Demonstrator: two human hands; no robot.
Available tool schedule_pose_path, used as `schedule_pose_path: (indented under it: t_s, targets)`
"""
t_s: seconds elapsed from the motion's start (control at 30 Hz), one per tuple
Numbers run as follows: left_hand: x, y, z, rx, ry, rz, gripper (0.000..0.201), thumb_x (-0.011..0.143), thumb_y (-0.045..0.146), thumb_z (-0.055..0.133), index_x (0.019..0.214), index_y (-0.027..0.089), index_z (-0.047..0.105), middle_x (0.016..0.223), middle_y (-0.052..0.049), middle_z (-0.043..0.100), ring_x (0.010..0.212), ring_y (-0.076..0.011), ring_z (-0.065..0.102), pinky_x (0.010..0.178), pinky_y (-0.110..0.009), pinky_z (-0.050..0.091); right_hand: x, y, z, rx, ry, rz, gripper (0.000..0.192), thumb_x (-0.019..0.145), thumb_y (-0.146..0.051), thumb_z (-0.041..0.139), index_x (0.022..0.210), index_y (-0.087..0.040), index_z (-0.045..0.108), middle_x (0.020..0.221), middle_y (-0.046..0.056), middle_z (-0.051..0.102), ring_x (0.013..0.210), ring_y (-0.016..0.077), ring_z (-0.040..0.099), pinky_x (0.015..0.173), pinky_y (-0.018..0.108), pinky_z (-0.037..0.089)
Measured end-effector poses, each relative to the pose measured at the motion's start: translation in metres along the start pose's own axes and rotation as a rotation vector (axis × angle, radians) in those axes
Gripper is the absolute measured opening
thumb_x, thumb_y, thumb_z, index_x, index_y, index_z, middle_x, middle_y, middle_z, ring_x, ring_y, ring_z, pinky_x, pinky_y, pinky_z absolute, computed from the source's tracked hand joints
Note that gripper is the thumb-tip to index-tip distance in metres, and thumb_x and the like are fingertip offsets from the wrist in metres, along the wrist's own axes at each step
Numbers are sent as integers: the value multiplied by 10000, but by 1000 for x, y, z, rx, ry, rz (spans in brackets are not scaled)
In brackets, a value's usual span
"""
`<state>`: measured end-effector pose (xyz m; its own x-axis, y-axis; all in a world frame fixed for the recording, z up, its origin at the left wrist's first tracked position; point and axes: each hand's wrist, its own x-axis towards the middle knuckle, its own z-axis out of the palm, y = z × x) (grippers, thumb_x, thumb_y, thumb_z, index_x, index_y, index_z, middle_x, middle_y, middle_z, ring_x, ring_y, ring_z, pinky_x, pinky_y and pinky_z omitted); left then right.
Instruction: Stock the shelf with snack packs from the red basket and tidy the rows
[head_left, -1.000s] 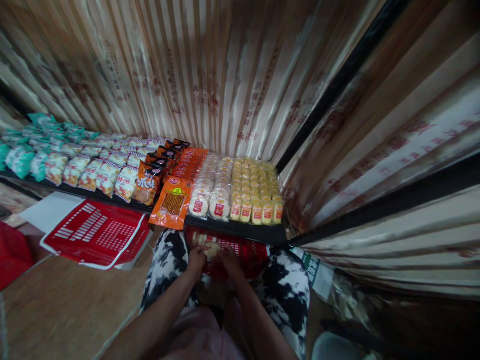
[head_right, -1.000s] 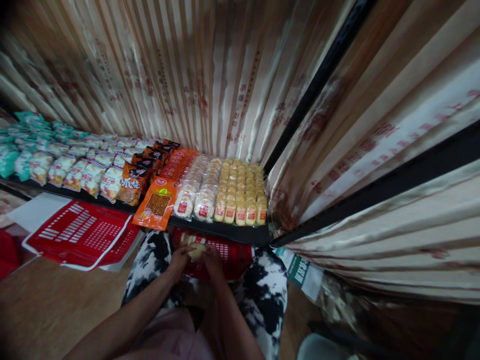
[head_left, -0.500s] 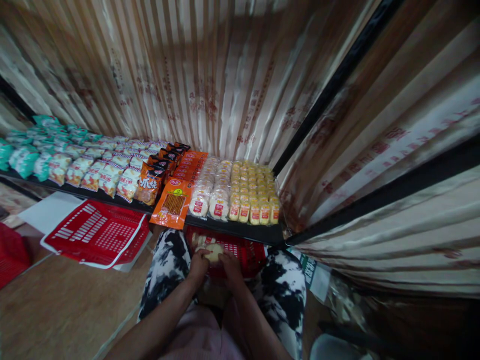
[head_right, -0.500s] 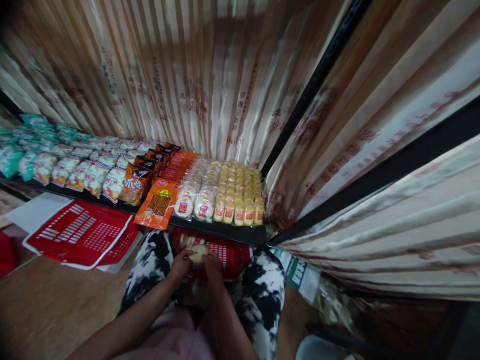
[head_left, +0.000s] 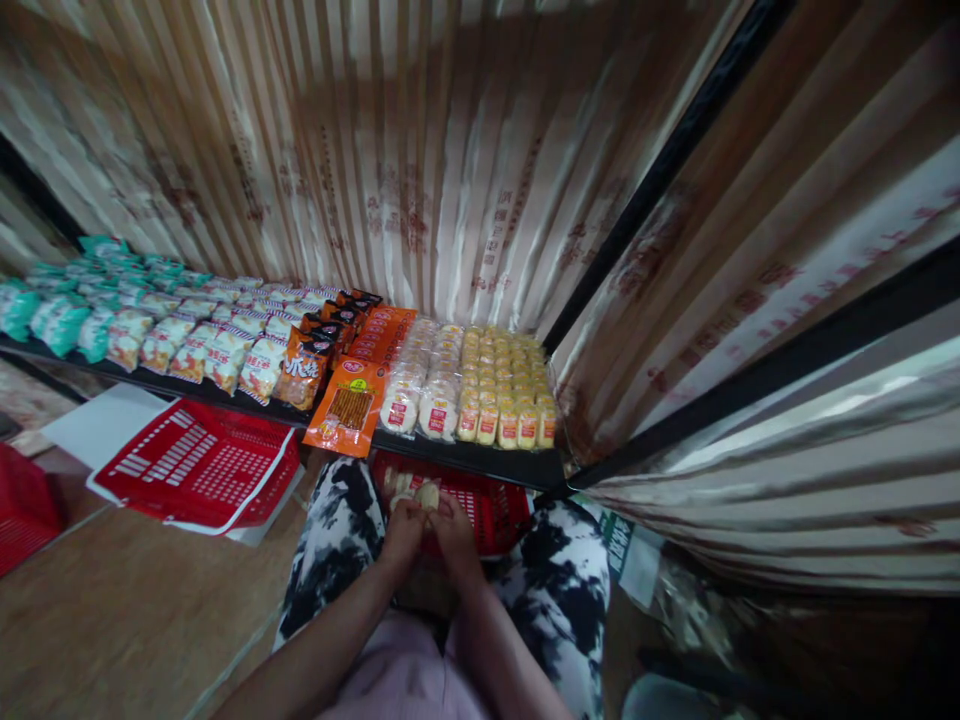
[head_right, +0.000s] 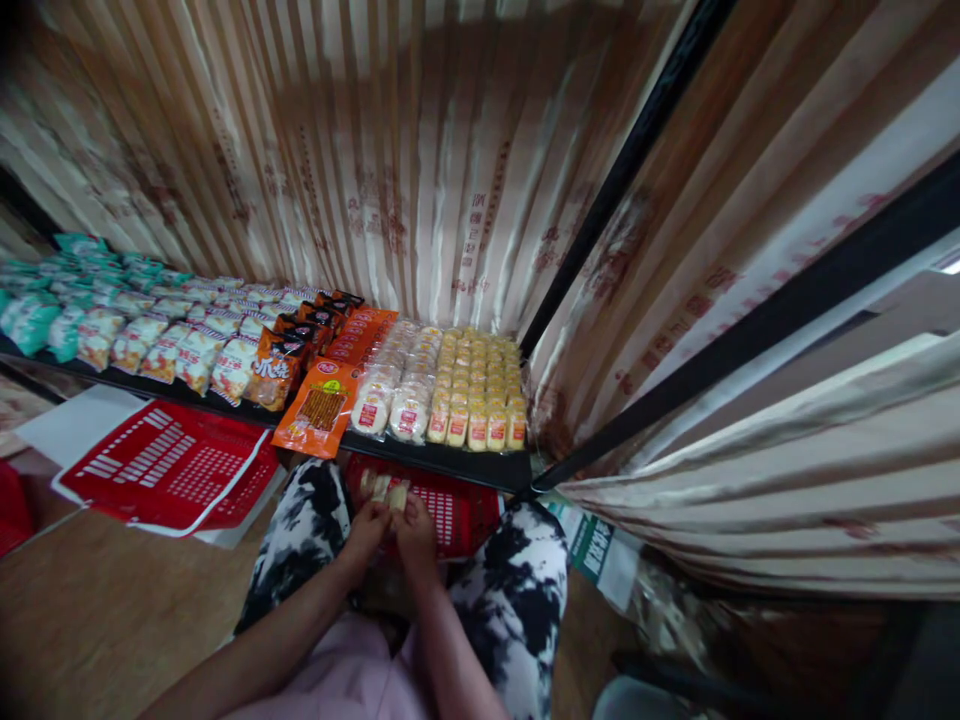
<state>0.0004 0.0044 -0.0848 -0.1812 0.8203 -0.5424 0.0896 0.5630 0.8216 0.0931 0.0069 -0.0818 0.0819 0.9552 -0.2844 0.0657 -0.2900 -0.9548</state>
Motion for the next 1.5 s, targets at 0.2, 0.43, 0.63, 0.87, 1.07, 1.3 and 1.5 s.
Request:
schedule_pose_path:
  t_s: [0.2,0.43,0.63,0.87,1.07,1.3,1.5]
  targets:
    - [-7,7,-2,-158,-19,53,257,776,379,521,849,143,594,876,-70,664,848,-174,627,768,-262,474,-5,-2,2,-128,29,-82,272,743,-298,493,989,-235,589,983,58,687,880,202,653,818,324,505]
    - [-18,18,-6,-293,-77,83,327,778,437,506,878,149,624,898,-74,680,881,-196,633,826,-310,476,-18,-9,9,-364,67,-179,344,766,-294,473,1067,-200,608,1068,82,639,923,195,621,830,297,487]
    - [-20,19,-8,-313,-40,54,275,772,372,498,882,144,605,882,-70,669,878,-189,631,832,-300,468,-21,-5,18,-494,108,-255,338,738,-201,466,1018,-222,654,1081,72,631,1090,220,535,977,336,394]
    - [-18,19,-14,-300,-32,70,235,721,369,519,765,157,609,821,-64,658,855,-208,623,841,-325,453,-23,-2,17,-424,100,-290,325,751,-184,413,962,-184,661,1032,85,632,1030,210,545,968,366,401]
    - [-18,21,-19,-284,-78,50,241,721,372,531,794,159,615,885,-70,674,898,-208,617,794,-297,465,-20,-7,8,-474,83,-290,346,742,-168,413,971,-182,672,1043,91,630,1026,211,560,937,356,430]
    - [-17,24,-32,-187,-280,-37,209,662,296,543,792,148,614,701,-21,645,634,-153,598,600,-259,456,-13,-9,0,-638,-6,-414,424,775,-149,436,1161,-175,609,1153,109,603,1066,214,559,952,362,437]
    - [-11,32,-49,-15,-461,-46,128,594,216,562,665,141,640,617,-8,631,597,-153,570,588,-258,420,-8,-19,-12,-793,-332,-571,462,857,-257,426,1302,-154,499,1355,129,490,1275,236,421,1059,431,332]
